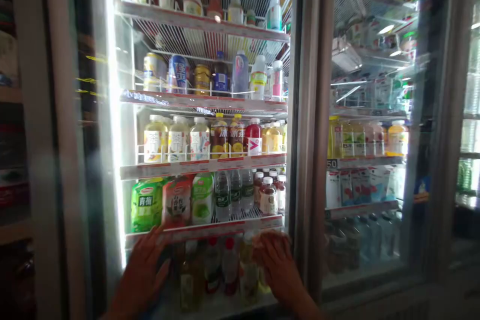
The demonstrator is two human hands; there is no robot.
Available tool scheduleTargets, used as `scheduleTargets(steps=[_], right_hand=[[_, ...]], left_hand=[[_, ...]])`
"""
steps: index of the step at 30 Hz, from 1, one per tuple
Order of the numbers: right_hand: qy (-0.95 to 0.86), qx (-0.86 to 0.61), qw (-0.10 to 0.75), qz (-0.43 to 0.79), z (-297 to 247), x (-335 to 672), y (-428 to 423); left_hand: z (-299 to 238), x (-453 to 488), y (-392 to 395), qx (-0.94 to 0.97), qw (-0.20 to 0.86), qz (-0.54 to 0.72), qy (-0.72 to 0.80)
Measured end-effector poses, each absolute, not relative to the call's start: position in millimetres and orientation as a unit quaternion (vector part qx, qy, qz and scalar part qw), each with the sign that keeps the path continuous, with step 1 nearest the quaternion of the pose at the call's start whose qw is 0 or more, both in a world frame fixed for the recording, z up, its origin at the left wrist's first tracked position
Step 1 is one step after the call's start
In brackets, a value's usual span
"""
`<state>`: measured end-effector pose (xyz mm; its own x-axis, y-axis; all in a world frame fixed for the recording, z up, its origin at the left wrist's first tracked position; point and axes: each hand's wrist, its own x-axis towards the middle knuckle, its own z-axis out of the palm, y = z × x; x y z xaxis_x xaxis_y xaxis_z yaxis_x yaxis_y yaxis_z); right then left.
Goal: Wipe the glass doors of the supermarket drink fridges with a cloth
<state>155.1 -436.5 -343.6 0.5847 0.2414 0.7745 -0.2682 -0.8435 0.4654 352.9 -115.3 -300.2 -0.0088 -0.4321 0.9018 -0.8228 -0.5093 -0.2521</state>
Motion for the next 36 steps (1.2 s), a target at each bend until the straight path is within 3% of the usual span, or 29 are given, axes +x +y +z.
scheduleTargets(steps=[6, 11, 17, 21, 27, 32, 36], right_hand=[[-0.098, 0.808, 0.223, 0.537, -309.5, 167.3, -442.4], [0.082, 0.855, 0.249, 0.448, -320.7, 190.6, -395.9], [0.133, 0.856, 0.134, 0.482, -265.1, 258.4, -310.1], [0.306, 0.882, 0.121, 0.337, -272.2, 284.7, -262.2], [0.287, 0.876, 0.07, 0.381, -265.9, 325.1, -210.2], [0.392, 0.868, 0.087, 0.291, -298.5, 337.0, -182.6], [0.374, 0.865, 0.083, 0.323, -315.8, 347.0, -163.6]], left_hand=[[-285.4, 357.4, -118.3, 0.701, 0.253, 0.532, -0.402], [-298.1, 372.5, -89.7, 0.722, 0.238, 0.537, -0.366], [-314.4, 393.2, -50.8, 0.757, 0.232, 0.537, -0.292], [-327.6, 399.8, -25.6, 0.774, 0.226, 0.522, -0.277], [-327.2, 404.9, 2.2, 0.773, 0.213, 0.545, -0.244], [-320.0, 403.9, 14.1, 0.778, 0.214, 0.537, -0.245], [-322.1, 403.1, 19.4, 0.776, 0.222, 0.54, -0.239]])
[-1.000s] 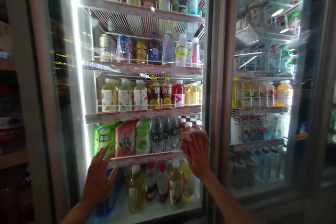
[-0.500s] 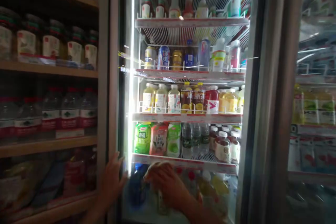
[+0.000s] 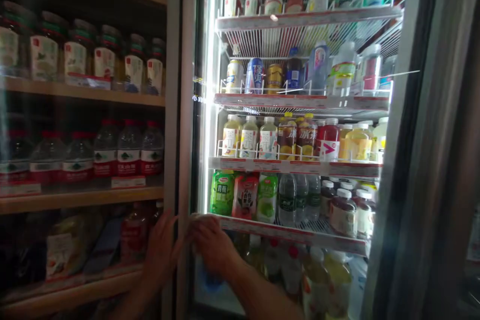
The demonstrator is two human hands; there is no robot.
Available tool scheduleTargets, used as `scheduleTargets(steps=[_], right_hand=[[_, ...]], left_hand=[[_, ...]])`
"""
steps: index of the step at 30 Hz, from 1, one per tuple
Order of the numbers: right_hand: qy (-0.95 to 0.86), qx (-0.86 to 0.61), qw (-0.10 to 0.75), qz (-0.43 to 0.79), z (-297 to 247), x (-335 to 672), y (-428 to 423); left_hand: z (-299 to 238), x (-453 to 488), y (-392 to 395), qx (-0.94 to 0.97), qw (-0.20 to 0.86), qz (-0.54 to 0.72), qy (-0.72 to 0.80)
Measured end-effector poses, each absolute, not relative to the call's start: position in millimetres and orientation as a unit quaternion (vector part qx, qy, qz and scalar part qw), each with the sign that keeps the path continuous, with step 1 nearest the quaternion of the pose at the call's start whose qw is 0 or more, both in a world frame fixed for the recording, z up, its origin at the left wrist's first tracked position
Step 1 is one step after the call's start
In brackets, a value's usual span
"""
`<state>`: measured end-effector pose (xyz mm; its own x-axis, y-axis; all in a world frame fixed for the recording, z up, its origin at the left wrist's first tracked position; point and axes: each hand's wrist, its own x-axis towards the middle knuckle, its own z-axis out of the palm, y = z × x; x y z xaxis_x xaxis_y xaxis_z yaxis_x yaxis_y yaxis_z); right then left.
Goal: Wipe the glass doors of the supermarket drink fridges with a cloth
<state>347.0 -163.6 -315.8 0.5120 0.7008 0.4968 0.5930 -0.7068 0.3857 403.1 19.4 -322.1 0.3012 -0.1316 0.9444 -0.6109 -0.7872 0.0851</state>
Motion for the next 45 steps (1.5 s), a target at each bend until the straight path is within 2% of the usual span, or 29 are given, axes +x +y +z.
scheduleTargets(steps=[6, 12, 17, 22, 28, 33, 39, 43, 45], right_hand=[[0.396, 0.864, 0.097, 0.293, -322.4, 339.9, -178.9], [0.245, 0.883, 0.084, 0.391, -281.5, 306.6, -236.3], [0.282, 0.903, 0.148, 0.289, -291.3, 253.8, -299.1], [0.142, 0.874, 0.173, 0.432, -289.4, 237.5, -330.4], [0.157, 0.862, 0.221, 0.429, -304.1, 207.9, -360.0], [-0.009, 0.827, 0.19, 0.53, -290.8, 200.0, -387.0], [-0.005, 0.831, 0.225, 0.509, -324.0, 173.4, -429.4], [-0.134, 0.759, 0.172, 0.613, -295.1, 171.2, -457.9], [-0.156, 0.753, 0.158, 0.619, -296.7, 169.8, -462.4]], left_hand=[[-325.3, 399.1, 19.3, 0.777, 0.222, 0.523, -0.273], [-322.9, 389.8, -8.9, 0.766, 0.234, 0.522, -0.293], [-307.5, 373.9, -44.0, 0.744, 0.236, 0.522, -0.344], [-293.2, 362.2, -77.1, 0.722, 0.242, 0.532, -0.37], [-284.3, 344.3, -112.1, 0.707, 0.23, 0.532, -0.405], [-281.1, 331.3, -142.8, 0.689, 0.239, 0.535, -0.427], [-282.7, 320.4, -168.9, 0.677, 0.236, 0.53, -0.452], [-275.0, 322.1, -178.4, 0.672, 0.251, 0.533, -0.449], [-270.1, 323.6, -180.5, 0.67, 0.254, 0.535, -0.448]])
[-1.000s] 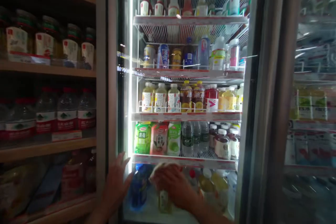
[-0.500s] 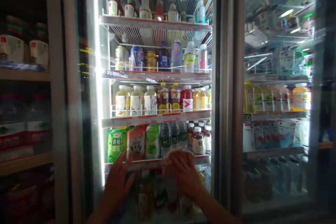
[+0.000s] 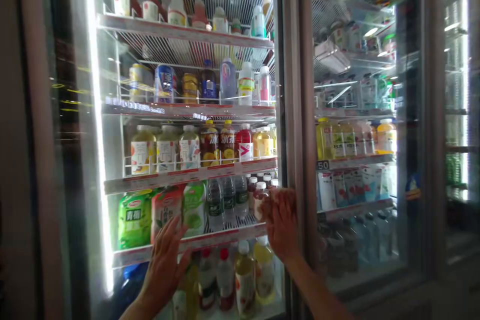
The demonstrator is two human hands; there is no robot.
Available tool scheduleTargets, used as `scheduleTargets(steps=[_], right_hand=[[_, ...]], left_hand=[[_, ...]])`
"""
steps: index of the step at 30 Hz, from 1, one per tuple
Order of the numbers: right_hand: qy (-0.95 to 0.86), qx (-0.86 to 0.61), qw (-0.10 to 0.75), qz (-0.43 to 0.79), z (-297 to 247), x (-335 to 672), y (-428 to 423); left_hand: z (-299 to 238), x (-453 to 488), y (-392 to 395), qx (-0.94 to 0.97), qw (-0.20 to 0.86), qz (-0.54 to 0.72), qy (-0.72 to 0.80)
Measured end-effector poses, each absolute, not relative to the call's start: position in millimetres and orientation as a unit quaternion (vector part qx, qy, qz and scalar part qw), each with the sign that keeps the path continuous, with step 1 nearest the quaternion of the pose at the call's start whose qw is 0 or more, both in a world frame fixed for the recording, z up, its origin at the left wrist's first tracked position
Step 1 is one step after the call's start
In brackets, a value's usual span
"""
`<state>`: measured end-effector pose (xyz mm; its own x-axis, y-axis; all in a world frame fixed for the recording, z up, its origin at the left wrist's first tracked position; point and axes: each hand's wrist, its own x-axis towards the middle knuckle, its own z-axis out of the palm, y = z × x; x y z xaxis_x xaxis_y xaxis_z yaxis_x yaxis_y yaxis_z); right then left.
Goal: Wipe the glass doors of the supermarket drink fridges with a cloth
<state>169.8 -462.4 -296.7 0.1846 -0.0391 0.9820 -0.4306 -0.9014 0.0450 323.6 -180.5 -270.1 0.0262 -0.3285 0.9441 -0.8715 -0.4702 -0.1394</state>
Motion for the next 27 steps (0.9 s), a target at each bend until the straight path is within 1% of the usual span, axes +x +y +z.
scheduleTargets(steps=[3, 5, 7, 11, 13, 15, 16, 17, 19, 21, 22, 25, 26, 27], right_hand=[[-0.135, 0.791, 0.17, 0.572, -321.3, 162.7, -463.2], [-0.123, 0.798, 0.179, 0.562, -325.2, 161.2, -465.0], [-0.126, 0.777, 0.172, 0.593, -305.6, 167.6, -466.0], [-0.154, 0.722, 0.134, 0.661, -238.7, 195.4, -449.2], [-0.086, 0.753, 0.149, 0.635, -217.9, 206.2, -434.5], [0.021, 0.792, 0.185, 0.582, -205.1, 212.4, -423.7], [0.047, 0.794, 0.196, 0.573, -199.2, 214.8, -420.2], [0.039, 0.783, 0.194, 0.59, -193.1, 217.5, -416.8], [-0.045, 0.73, 0.154, 0.665, -182.5, 225.6, -405.9], [-0.081, 0.709, 0.125, 0.69, -180.9, 237.0, -384.5], [-0.046, 0.731, 0.137, 0.667, -184.7, 243.0, -370.8], [0.154, 0.816, 0.225, 0.51, -202.9, 256.9, -334.0], [0.193, 0.821, 0.24, 0.481, -205.9, 259.7, -327.2], [0.202, 0.819, 0.242, 0.479, -205.6, 262.0, -323.7]], left_hand=[[-261.9, 327.5, -178.5, 0.666, 0.262, 0.542, -0.441], [-253.5, 331.7, -174.6, 0.664, 0.272, 0.544, -0.435], [-242.0, 336.4, -170.1, 0.665, 0.286, 0.544, -0.425], [-217.4, 345.5, -161.9, 0.664, 0.314, 0.558, -0.386], [-208.7, 351.2, -155.8, 0.666, 0.316, 0.566, -0.368], [-202.4, 358.6, -146.8, 0.666, 0.315, 0.576, -0.355], [-199.6, 363.1, -141.3, 0.666, 0.314, 0.58, -0.349], [-196.9, 367.9, -135.5, 0.667, 0.314, 0.584, -0.341], [-191.1, 377.6, -124.0, 0.669, 0.318, 0.592, -0.318], [-185.7, 386.0, -114.7, 0.673, 0.326, 0.598, -0.29], [-183.6, 389.4, -110.9, 0.675, 0.328, 0.599, -0.28], [-181.6, 396.9, -100.6, 0.686, 0.318, 0.595, -0.27], [-182.5, 399.2, -96.5, 0.691, 0.314, 0.594, -0.268], [-184.2, 401.8, -91.8, 0.695, 0.311, 0.592, -0.263]])
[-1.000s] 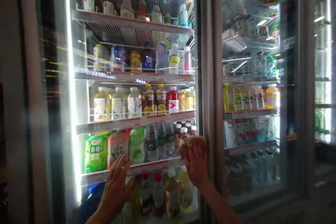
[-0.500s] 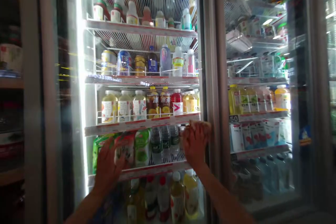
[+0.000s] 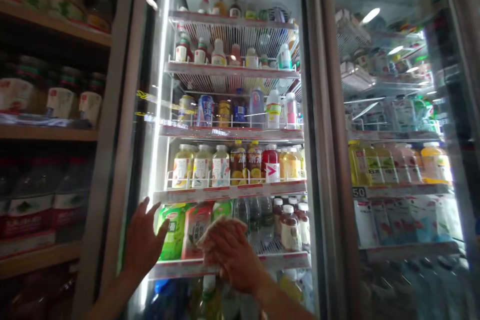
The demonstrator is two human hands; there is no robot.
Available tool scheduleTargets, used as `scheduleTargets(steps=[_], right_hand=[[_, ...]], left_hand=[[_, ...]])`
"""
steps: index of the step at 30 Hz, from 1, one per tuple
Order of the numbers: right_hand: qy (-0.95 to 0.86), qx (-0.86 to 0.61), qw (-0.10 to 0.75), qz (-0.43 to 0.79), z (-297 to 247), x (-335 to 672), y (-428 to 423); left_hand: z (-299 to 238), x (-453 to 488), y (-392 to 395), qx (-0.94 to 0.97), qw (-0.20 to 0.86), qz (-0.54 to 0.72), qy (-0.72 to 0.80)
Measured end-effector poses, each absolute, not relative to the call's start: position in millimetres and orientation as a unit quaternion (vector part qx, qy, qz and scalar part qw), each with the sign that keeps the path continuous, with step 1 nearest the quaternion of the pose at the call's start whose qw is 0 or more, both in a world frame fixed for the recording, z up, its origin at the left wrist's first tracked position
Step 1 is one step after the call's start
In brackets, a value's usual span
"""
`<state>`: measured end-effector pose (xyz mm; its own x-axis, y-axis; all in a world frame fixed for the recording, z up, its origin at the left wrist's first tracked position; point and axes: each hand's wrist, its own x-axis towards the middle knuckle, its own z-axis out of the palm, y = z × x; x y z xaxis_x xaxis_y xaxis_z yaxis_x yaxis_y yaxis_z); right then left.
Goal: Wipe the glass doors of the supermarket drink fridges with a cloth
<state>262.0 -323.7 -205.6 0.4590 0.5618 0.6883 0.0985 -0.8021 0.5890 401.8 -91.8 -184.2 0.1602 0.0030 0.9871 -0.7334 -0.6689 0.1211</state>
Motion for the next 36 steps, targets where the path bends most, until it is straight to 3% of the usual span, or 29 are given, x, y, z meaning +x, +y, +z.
scheduleTargets(steps=[5, 10, 15, 20, 26, 31, 36], right_hand=[[0.027, 0.782, 0.156, 0.603, -180.2, 276.0, -314.8], [0.279, 0.806, 0.246, 0.462, -160.1, 297.0, -273.2], [0.139, 0.812, 0.116, 0.555, -120.3, 324.5, -225.2], [0.364, 0.791, 0.205, 0.448, -122.6, 347.7, -185.7], [0.226, 0.776, 0.163, 0.565, -59.2, 376.6, -166.0], [0.364, 0.74, 0.327, 0.461, -27.3, 368.9, -185.5], [0.191, 0.756, 0.252, 0.573, -2.2, 356.8, -210.0]], left_hand=[[-197.0, 416.9, -67.2, 0.718, 0.317, 0.579, -0.22], [-199.4, 423.7, -52.7, 0.711, 0.332, 0.575, -0.231], [-190.8, 428.0, -30.1, 0.7, 0.357, 0.576, -0.227], [-177.4, 431.5, -9.8, 0.68, 0.354, 0.601, -0.226], [-133.3, 432.5, -2.8, 0.668, 0.344, 0.613, -0.245], [-95.5, 421.8, -20.2, 0.645, 0.338, 0.619, -0.294], [-69.5, 414.3, -40.5, 0.631, 0.351, 0.623, -0.301]])
